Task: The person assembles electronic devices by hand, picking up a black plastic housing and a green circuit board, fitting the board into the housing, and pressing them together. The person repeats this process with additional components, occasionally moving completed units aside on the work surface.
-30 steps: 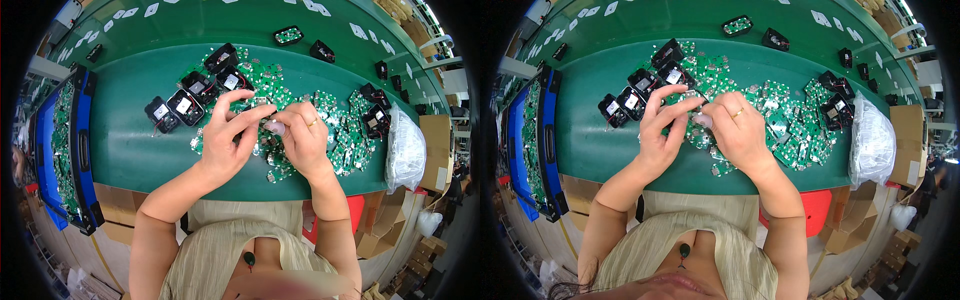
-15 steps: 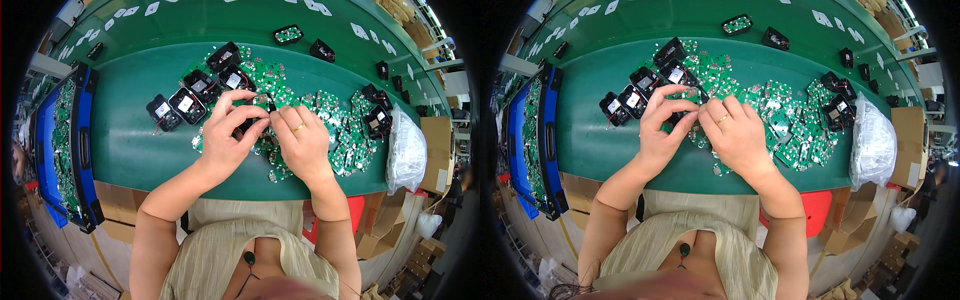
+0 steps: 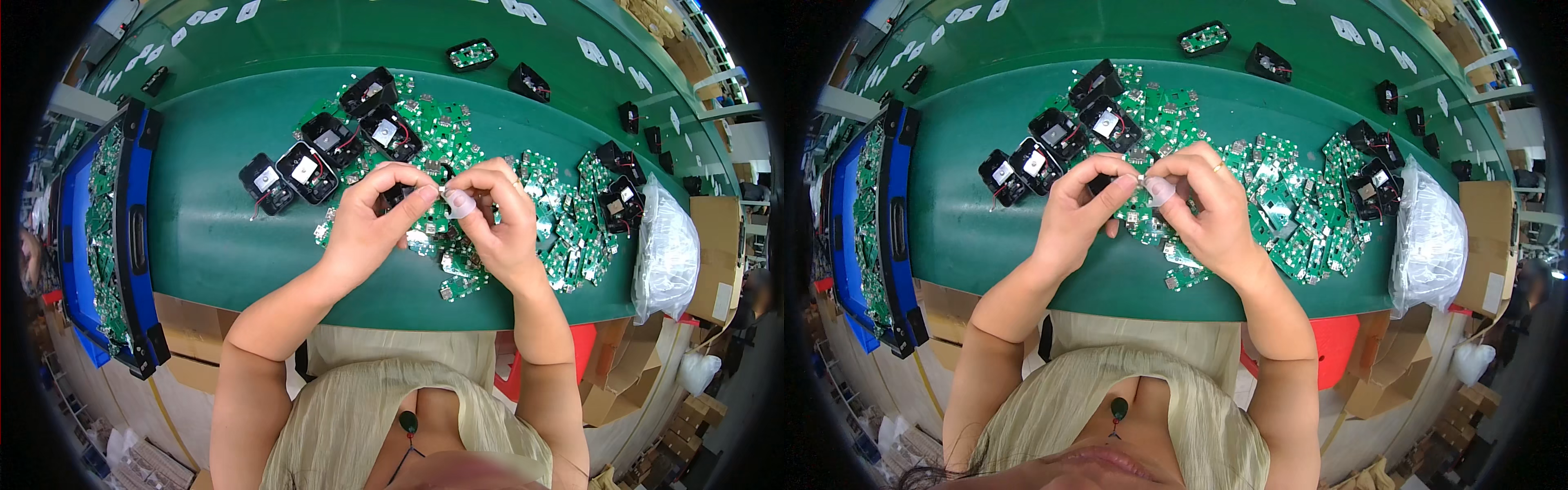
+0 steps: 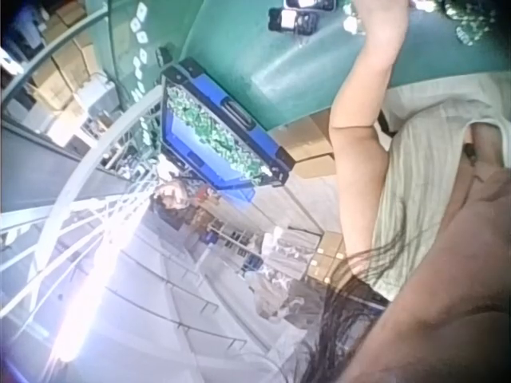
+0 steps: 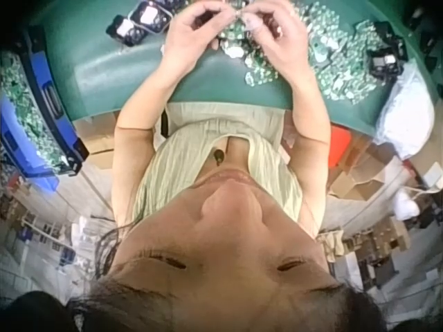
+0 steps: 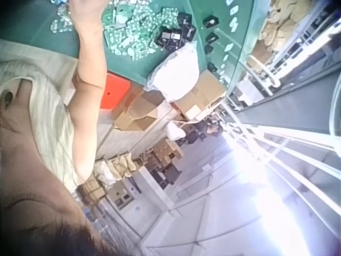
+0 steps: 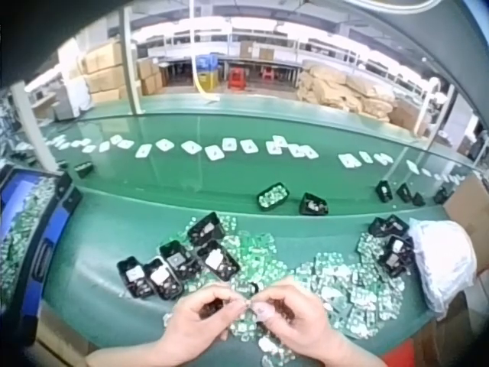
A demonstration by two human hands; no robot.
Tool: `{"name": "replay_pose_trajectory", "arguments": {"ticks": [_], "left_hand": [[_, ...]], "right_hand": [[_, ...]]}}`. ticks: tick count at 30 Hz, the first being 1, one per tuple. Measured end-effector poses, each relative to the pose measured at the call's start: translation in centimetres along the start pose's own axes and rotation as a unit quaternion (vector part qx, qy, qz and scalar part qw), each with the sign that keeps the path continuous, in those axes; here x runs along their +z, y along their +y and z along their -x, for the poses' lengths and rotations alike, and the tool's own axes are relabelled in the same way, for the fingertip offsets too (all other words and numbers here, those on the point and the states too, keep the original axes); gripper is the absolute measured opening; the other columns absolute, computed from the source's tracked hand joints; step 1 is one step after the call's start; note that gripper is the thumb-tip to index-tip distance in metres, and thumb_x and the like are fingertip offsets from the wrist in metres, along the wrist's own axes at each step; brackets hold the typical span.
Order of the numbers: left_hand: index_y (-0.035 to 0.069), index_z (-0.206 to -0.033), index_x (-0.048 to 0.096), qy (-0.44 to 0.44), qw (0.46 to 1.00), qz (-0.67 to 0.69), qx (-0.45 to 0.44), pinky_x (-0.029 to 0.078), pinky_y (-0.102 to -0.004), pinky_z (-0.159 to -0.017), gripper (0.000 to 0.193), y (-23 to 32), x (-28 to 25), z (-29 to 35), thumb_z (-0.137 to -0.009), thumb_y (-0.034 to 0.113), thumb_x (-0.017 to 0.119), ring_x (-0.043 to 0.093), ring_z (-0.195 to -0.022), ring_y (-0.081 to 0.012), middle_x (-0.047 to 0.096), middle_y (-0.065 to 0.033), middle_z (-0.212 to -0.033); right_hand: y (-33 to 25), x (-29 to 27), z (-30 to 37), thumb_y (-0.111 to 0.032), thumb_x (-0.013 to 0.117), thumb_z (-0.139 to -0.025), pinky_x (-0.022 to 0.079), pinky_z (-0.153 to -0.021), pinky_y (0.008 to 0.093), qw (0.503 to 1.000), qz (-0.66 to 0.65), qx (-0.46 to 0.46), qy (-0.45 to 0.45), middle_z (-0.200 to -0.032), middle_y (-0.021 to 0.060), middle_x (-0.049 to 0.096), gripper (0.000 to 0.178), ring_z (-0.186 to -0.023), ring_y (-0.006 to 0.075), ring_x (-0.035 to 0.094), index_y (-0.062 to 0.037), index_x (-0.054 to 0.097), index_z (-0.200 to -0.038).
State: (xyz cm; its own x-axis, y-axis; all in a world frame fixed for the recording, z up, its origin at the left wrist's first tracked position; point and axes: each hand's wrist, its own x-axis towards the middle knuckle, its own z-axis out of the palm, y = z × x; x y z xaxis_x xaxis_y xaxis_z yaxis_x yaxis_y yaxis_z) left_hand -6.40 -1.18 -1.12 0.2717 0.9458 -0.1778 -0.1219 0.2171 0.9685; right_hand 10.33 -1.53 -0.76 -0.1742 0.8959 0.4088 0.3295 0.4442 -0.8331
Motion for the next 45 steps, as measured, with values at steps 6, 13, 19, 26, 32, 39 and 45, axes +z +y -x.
{"name": "replay_pose_trajectory", "arguments": {"ticks": [6, 13, 19, 26, 32, 39, 45], "left_hand": [[0.006, -0.090, 0.063, 0.045, 0.963, -0.175, 0.201, 0.040, -0.0199, -0.049, 0.013, -0.5, 0.3, 0.0, -0.078, 0.009, 0.065, 0.053, -0.065, -0.0068, 0.054, -0.0044, -0.100], [0.004, -0.085, 0.062, 0.066, 0.933, -0.208, 0.284, 0.042, -0.0210, -0.056, 0.010, -1.0, -0.3, -0.7, -0.077, 0.008, 0.066, 0.054, -0.070, -0.0104, 0.056, -0.0075, -0.093], [0.006, -0.088, 0.058, -0.005, 1.000, -0.016, -0.006, 0.032, -0.0166, -0.040, 0.010, 0.4, -0.2, 0.1, -0.085, 0.016, 0.060, 0.046, -0.049, -0.0017, 0.056, 0.0031, -0.072], [0.006, -0.092, 0.058, -0.043, 0.999, 0.029, -0.014, 0.033, -0.0163, -0.039, 0.010, 0.2, 0.3, 0.2, -0.085, 0.013, 0.058, 0.046, -0.052, -0.0017, 0.056, 0.0011, -0.082], [0.005, -0.103, 0.058, 0.034, 0.961, -0.195, 0.192, 0.039, -0.0170, -0.046, 0.026, -0.1, 0.4, 0.3, -0.077, 0.001, 0.057, 0.052, -0.071, -0.0056, 0.052, -0.0051, -0.104], [0.005, -0.113, 0.053, 0.081, 0.954, -0.176, 0.230, 0.044, -0.0212, -0.049, 0.038, 0.2, 0.8, 0.6, -0.076, 0.000, 0.059, 0.056, -0.076, -0.0123, 0.052, -0.0085, -0.107], [0.002, -0.109, 0.054, 0.085, 0.873, -0.313, 0.364, 0.049, -0.0290, -0.065, 0.038, -0.1, 0.4, 0.0, -0.072, -0.001, 0.060, 0.058, -0.083, -0.0238, 0.054, -0.0125, -0.105]], "right_hand": [[0.2, -0.2, 0.2, -0.003, 0.060, -0.077, 0.034, -0.048, 0.0189, 0.993, -0.072, 0.089, -0.030, -0.079, 0.0022, 0.049, 0.007, -0.063, 0.0070, 0.045, -0.0024, 0.057, -0.083], [-0.2, 0.0, 0.1, -0.002, 0.063, -0.076, 0.039, -0.048, 0.0202, 0.993, -0.067, 0.093, -0.036, -0.081, 0.0041, 0.051, 0.010, -0.064, 0.0099, 0.050, -0.0023, 0.058, -0.084], [0.1, -0.6, -0.3, -0.001, 0.065, -0.074, 0.046, -0.052, 0.0265, 0.989, 0.083, -0.117, -0.035, -0.080, 0.0084, 0.054, 0.015, -0.067, 0.0184, 0.055, -0.0011, 0.059, -0.088], [0.3, -0.9, -0.3, 0.000, 0.064, -0.073, 0.045, -0.050, 0.0254, 0.994, 0.049, -0.097, -0.031, -0.079, 0.0076, 0.054, 0.013, -0.064, 0.0166, 0.054, -0.0010, 0.057, -0.084], [0.8, -0.7, 0.0, 0.000, 0.061, -0.075, 0.034, -0.043, 0.0196, 0.995, 0.061, -0.074, 0.001, -0.078, 0.0056, 0.051, 0.011, -0.059, 0.0072, 0.044, -0.0011, 0.053, -0.082], [0.3, -0.4, -0.1, 0.002, 0.064, -0.068, 0.047, -0.048, 0.0289, 0.983, 0.131, -0.131, -0.014, -0.076, 0.0075, 0.054, 0.018, -0.062, 0.0204, 0.056, -0.0028, 0.053, -0.081], [0.0, 0.0, 0.0, 0.001, 0.065, -0.063, 0.047, -0.051, 0.0306, 0.968, 0.201, -0.149, -0.002, -0.078, 0.0069, 0.053, 0.023, -0.065, 0.0224, 0.057, -0.0040, 0.053, -0.082]]}}
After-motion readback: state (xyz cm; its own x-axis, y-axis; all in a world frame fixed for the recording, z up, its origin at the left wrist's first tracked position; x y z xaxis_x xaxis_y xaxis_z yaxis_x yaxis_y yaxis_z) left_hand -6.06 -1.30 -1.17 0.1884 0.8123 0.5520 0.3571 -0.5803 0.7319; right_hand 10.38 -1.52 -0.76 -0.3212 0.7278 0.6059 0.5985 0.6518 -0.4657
